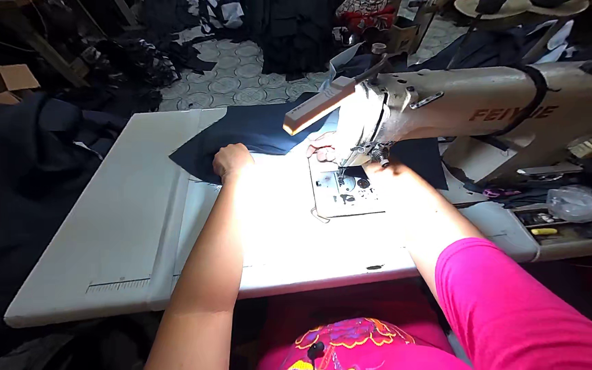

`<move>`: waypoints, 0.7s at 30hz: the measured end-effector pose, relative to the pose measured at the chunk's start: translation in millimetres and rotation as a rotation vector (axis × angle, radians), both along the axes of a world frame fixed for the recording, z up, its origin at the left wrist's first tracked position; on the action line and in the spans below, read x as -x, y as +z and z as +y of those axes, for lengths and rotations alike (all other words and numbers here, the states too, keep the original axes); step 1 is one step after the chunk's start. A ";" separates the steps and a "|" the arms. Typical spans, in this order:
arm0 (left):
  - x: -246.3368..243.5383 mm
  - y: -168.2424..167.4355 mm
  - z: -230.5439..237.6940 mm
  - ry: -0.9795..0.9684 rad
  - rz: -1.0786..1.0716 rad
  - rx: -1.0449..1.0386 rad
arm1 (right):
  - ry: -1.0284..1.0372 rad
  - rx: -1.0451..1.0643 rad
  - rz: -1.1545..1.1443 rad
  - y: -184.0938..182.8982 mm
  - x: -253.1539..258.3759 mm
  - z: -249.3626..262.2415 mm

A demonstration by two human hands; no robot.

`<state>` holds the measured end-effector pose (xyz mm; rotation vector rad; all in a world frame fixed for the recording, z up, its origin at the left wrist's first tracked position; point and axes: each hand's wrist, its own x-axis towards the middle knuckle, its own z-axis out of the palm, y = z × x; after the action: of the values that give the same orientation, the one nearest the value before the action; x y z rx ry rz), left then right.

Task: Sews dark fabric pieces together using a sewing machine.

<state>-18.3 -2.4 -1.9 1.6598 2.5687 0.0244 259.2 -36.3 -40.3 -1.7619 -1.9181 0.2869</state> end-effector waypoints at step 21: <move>69.8 -56.5 -223.7 -0.827 -0.249 -0.178 | -0.258 0.398 -0.235 32.7 -70.2 -0.7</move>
<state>-88.1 -226.1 -58.3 2.4572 1.5889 0.3797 329.4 -37.0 -7.6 -2.3728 -1.8519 0.4042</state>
